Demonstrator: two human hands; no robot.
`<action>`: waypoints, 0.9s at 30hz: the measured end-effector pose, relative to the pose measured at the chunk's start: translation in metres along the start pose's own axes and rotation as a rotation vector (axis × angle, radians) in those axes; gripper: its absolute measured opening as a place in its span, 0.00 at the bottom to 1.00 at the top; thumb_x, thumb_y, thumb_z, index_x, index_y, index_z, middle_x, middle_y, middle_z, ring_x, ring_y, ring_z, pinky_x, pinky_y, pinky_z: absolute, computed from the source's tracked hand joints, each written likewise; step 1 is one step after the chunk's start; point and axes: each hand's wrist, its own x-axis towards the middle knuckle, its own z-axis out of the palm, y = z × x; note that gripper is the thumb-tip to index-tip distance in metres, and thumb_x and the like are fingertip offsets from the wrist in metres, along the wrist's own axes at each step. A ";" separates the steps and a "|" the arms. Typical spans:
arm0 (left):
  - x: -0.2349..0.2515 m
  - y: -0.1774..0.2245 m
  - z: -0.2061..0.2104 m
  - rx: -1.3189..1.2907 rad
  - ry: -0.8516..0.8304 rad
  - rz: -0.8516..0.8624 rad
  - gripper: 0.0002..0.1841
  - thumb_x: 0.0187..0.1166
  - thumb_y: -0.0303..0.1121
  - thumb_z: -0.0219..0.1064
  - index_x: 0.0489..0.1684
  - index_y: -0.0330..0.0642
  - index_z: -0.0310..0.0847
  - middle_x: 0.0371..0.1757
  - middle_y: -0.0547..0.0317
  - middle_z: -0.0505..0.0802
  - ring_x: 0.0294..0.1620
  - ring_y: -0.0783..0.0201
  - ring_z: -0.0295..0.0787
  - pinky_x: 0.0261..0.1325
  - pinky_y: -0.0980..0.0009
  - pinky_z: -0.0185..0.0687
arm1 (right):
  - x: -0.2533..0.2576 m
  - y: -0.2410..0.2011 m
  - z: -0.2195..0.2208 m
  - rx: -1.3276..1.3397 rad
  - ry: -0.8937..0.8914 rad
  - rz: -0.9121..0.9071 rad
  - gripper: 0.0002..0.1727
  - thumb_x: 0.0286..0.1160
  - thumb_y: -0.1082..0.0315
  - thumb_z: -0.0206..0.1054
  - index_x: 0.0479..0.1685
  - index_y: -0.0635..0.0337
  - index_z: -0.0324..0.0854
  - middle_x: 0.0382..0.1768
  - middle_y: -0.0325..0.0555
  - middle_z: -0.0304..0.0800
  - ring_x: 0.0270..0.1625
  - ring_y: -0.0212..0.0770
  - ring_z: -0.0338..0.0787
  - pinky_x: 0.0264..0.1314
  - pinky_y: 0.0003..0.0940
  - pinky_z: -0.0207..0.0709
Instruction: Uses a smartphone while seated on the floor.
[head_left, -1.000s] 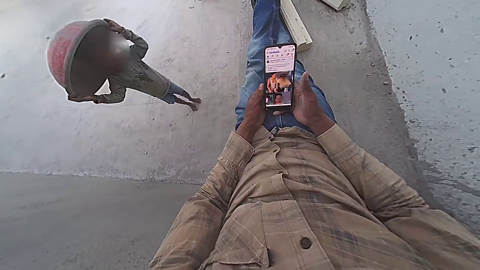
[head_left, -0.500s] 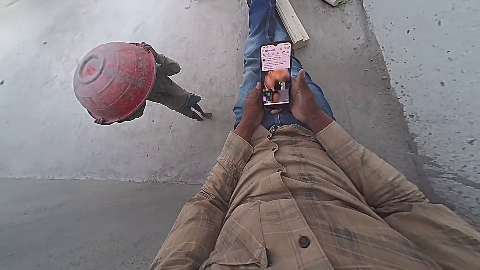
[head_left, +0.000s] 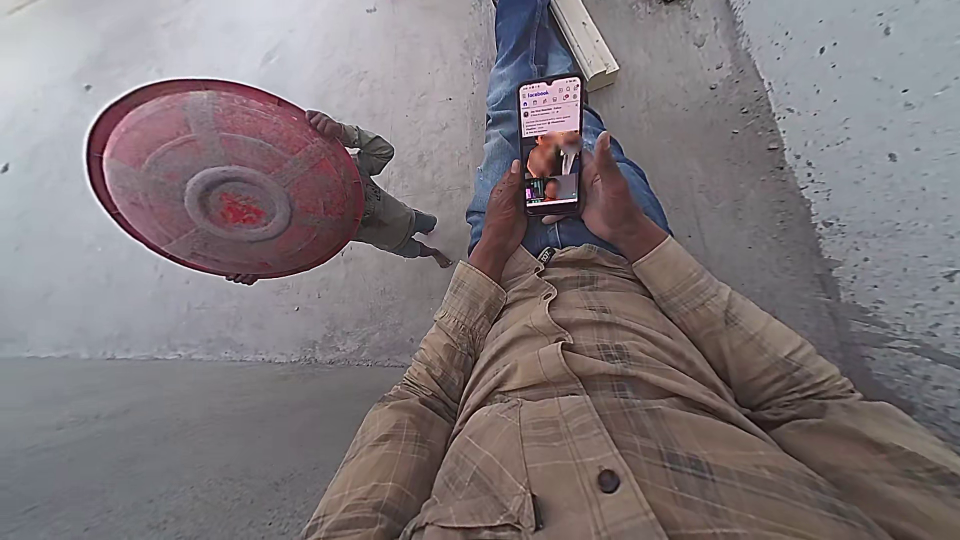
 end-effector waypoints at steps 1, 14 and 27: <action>0.000 0.000 0.000 -0.007 0.000 -0.007 0.21 0.95 0.44 0.40 0.63 0.41 0.76 0.55 0.54 0.90 0.61 0.63 0.88 0.69 0.61 0.83 | 0.000 0.000 0.000 0.004 -0.001 0.002 0.41 0.85 0.30 0.31 0.85 0.49 0.57 0.67 0.48 0.84 0.60 0.49 0.91 0.41 0.48 0.92; -0.001 0.000 0.001 -0.039 0.003 -0.003 0.20 0.95 0.43 0.42 0.59 0.41 0.77 0.53 0.54 0.91 0.59 0.63 0.89 0.67 0.61 0.83 | -0.001 -0.002 0.001 -0.016 -0.009 0.013 0.41 0.84 0.30 0.29 0.83 0.49 0.59 0.66 0.47 0.84 0.60 0.47 0.91 0.40 0.46 0.92; -0.001 0.000 0.001 -0.028 -0.006 0.004 0.21 0.95 0.43 0.41 0.61 0.41 0.77 0.56 0.54 0.91 0.61 0.63 0.88 0.70 0.60 0.82 | -0.001 -0.002 0.001 -0.016 -0.004 0.025 0.43 0.82 0.27 0.31 0.84 0.47 0.59 0.65 0.47 0.86 0.59 0.48 0.92 0.42 0.49 0.92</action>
